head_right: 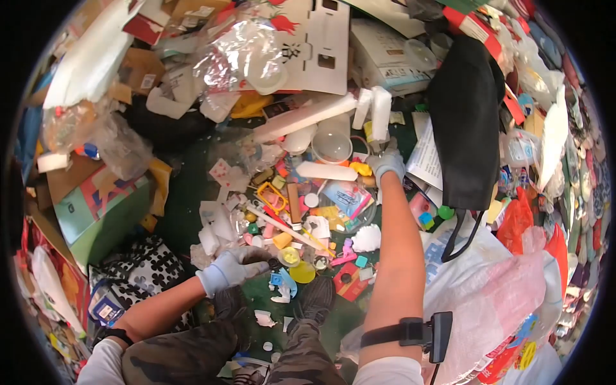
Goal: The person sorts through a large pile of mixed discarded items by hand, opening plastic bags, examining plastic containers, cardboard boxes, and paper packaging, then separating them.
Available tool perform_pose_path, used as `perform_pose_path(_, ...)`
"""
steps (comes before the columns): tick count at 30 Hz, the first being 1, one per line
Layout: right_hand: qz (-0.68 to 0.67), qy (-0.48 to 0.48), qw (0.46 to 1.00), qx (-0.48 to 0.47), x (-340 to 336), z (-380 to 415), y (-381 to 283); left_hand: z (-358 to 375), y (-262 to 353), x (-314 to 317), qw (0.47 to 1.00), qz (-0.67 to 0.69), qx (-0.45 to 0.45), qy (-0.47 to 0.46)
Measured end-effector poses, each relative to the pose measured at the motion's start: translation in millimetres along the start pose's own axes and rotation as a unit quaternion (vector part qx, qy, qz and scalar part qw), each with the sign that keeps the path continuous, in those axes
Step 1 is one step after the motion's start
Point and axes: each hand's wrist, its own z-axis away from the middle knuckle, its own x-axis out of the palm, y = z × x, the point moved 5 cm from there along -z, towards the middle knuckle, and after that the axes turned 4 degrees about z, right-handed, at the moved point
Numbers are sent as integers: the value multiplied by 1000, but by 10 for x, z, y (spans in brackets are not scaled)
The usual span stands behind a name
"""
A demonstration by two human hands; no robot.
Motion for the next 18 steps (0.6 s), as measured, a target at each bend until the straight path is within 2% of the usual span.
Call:
perform_pose_path(2, 8, 5, 1000, -16, -54, 361, -304, -51, -269, 42, 980, 195, -37, -11)
perform_pose_path(3, 11, 17, 998, -55, -1, 512, -366, -52, -322, 29, 972, 224, -71, 7)
perform_pose_path(5, -17, 53, 985, -163, 147, 842, -413, -145, -413, -50, 969, 232, -81, 27)
perform_pose_path(6, 26, 34, 983, -181, 255, 977, -398, -168, -486, -72, 967, 236, -88, 42)
perform_pose_path(7, 17, 42, 978, -204, 318, 1127, -383, -147, -555, -88, 979, 177, -83, 57)
perform_pose_path(8, 8, 49, 973, -227, 330, 1294, -410, -148, -525, -99, 979, 177, -87, 58)
perform_pose_path(10, 37, 23, 973, -225, 239, 1490, -454, -249, -382, -218, 950, 285, -60, 113)
perform_pose_path(12, 3, -70, 978, -199, 205, 1624, -491, -252, -292, -291, 952, 280, -51, 108)
perform_pose_path(13, -214, -93, 949, -212, 232, 1749, -521, -250, -203, -282, 958, 267, -28, 96)
perform_pose_path(15, -330, -137, 907, -223, 237, 2039, -730, -194, -14, -209, 955, 290, -3, 60)
perform_pose_path(16, -347, -154, 894, -235, 124, 2250, -904, -209, -28, -155, 954, 292, -2, 61)
perform_pose_path(17, -271, -89, 914, -287, 30, 2474, -1018, -224, -34, -143, 949, 296, 34, 98)
perform_pose_path(18, -271, -88, 913, -291, 83, 2544, -1044, -235, -20, -173, 942, 298, 71, 136)
